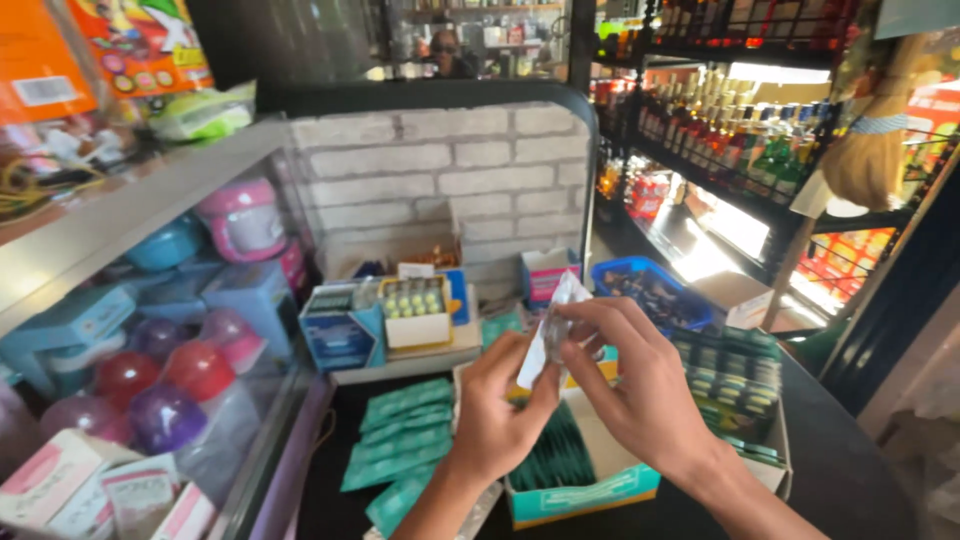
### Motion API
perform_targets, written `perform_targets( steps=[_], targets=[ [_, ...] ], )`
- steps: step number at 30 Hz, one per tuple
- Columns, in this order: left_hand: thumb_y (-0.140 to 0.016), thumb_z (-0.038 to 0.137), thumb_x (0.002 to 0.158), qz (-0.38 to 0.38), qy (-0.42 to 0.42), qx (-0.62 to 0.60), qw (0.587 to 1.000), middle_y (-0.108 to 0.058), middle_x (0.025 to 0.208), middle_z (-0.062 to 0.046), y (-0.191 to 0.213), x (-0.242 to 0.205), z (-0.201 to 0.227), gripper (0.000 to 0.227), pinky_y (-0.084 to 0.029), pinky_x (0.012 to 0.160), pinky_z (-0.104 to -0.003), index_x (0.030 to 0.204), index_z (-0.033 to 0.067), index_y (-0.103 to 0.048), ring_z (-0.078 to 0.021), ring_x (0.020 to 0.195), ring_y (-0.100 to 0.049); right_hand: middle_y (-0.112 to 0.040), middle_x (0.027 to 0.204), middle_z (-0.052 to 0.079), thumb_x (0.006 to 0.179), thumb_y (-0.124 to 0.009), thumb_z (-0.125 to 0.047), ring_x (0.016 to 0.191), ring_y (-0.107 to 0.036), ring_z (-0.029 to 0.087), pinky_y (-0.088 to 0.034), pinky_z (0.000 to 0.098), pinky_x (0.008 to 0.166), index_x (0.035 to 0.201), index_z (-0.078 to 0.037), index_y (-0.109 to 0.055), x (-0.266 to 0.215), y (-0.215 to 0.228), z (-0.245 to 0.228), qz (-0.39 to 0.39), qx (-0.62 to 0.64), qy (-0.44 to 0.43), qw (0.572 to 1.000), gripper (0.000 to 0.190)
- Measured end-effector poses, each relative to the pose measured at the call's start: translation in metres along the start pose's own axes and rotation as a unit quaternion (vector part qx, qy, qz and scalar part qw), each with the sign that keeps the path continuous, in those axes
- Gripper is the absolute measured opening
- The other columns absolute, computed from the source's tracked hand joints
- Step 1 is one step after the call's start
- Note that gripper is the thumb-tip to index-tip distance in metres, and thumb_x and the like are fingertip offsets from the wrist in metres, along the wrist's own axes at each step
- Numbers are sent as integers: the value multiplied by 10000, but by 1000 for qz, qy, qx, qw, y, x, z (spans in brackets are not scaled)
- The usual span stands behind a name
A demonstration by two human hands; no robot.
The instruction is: The person takes small green sachets from a pile on a table and places them into a rectangular box. The person repeatedly picks up the sachets and arranges them inside the box.
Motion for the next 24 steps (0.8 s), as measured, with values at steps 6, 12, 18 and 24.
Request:
perform_targets(
  steps=[6,12,18,24],
  targets=[
    [-762,89,863,-144,22,-45,988,-635,982,-97,-25,-2,9,657,-548,788,-325,1466,-15,-522,-221,835,-663,-733,926,40,877,-750,-130,814,-728,109,-586,285,679,1204,-31,-653,-21,17,29,-14,68,-124,990,355],
    [-721,67,861,-171,-76,41,981,-641,1239,-230,-29,-5,5,707,-518,982,-425,1510,-38,-462,-372,1145,-619,-701,804,26,836,-752,-130,666,-694,106,-576,282,600,1179,-38,-619,-36,16,61,-12,63,-211,975,379],
    [-661,15,899,-188,-10,114,976,-694,1034,-146,-21,4,-9,460,-529,865,-428,1357,56,-660,-362,976,-654,-708,700,120,786,-752,-95,668,-731,277,-554,397,608,1160,-45,-608,-39,11,54,-140,-53,-188,971,404],
    [-656,26,872,-194,-23,133,972,-671,1045,-171,-25,-4,-18,391,-526,855,-461,1263,39,-669,-389,987,-647,-723,740,161,770,-731,-78,751,-719,379,-539,469,654,1105,-30,-608,-45,-9,55,-188,-82,-164,965,360]
  ],
)
Point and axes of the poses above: each hand's wrist, its own x-axis towards the middle knuckle, its own y-axis out of the back of the hand, z = x × y, the point moved 4 cm from there along x, towards the middle knuckle
